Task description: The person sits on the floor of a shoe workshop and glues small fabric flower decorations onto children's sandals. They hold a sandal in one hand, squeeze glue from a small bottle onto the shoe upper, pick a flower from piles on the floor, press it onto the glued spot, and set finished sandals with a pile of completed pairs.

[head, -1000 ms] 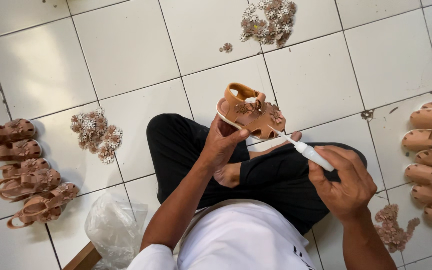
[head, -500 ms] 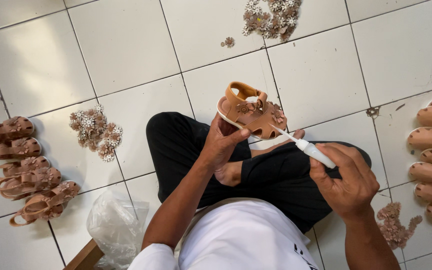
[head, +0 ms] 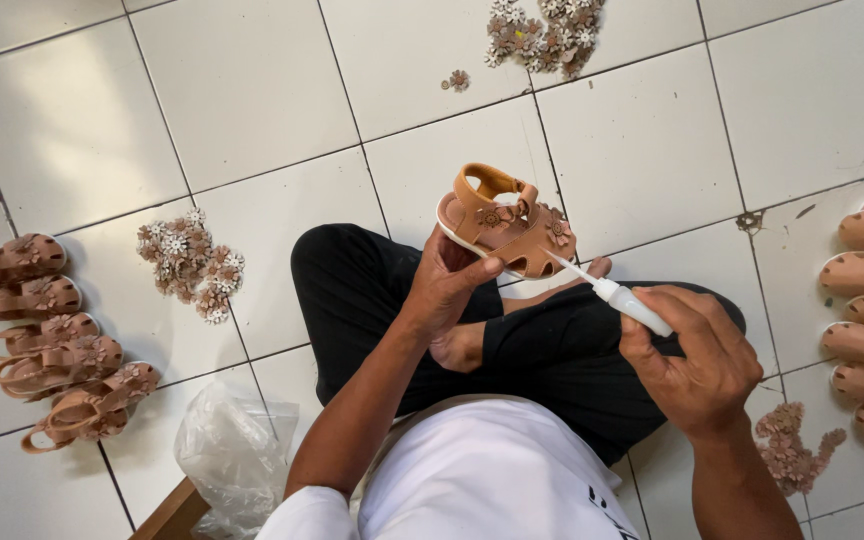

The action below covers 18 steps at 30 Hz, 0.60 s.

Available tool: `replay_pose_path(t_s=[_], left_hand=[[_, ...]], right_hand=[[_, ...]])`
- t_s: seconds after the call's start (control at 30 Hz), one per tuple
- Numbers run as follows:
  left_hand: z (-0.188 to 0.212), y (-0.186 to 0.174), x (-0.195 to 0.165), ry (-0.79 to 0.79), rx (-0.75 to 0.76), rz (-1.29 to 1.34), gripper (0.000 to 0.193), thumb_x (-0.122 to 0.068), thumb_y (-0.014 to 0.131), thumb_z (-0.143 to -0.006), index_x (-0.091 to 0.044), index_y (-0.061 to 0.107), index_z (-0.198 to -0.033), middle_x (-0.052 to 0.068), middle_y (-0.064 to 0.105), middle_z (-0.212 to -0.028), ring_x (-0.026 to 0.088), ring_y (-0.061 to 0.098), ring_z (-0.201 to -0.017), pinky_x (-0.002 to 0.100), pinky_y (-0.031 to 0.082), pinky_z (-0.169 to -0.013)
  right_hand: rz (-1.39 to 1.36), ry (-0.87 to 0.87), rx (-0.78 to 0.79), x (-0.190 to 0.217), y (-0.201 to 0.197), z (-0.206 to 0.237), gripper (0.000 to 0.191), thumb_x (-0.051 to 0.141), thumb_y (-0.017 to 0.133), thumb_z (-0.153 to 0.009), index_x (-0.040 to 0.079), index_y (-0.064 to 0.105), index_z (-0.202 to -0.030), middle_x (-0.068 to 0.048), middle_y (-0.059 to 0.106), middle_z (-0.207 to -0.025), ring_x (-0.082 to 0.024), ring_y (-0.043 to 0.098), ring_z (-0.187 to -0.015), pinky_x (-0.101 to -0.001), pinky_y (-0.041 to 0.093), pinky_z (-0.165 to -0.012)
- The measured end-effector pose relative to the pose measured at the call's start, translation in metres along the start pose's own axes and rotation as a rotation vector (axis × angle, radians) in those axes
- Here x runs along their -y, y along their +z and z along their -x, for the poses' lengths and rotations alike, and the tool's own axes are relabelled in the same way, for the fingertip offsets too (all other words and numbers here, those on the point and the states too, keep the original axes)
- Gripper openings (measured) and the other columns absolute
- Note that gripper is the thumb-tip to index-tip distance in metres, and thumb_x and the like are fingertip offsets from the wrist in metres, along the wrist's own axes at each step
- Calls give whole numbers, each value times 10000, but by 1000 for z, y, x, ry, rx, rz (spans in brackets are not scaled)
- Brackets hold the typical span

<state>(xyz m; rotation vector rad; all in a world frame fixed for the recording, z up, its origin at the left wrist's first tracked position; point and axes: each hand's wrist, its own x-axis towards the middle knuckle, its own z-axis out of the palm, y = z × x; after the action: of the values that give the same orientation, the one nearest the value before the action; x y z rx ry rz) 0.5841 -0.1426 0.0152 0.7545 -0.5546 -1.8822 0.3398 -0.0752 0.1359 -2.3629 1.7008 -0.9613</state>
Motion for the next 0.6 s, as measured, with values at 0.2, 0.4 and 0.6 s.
replay_pose_path(t_s=[0.2, 0.4, 0.6], left_hand=[[-4, -2, 2, -15, -33, 35, 1024, -204, 885, -755, 18, 269, -1542, 220, 482, -1437, 332, 498, -1380, 513, 470, -1153], [-3, 0, 2, -22, -4, 46, 1058, -208, 897, -758, 0, 244, -1565, 203, 459, -1467, 318, 474, -1407, 504, 447, -1175], [-4, 0, 2, -24, -27, 24, 1039, -194, 888, -761, -14, 252, -1562, 207, 461, -1475, 323, 473, -1417, 510, 447, -1185]], right_hand=[[-17, 20, -61, 0, -1, 3, 190, 80, 796, -1009, 14, 691, -1154, -119, 728, -1068, -210, 740, -931, -288, 618, -772], [-70, 12, -39, -7, 4, 3, 207, 94, 785, -975, 2, 689, -1135, -132, 728, -1058, -219, 741, -956, -276, 628, -749], [-43, 26, -12, -7, 1, 3, 209, 97, 784, -978, 6, 686, -1138, -139, 733, -1062, -222, 743, -973, -284, 630, -761]])
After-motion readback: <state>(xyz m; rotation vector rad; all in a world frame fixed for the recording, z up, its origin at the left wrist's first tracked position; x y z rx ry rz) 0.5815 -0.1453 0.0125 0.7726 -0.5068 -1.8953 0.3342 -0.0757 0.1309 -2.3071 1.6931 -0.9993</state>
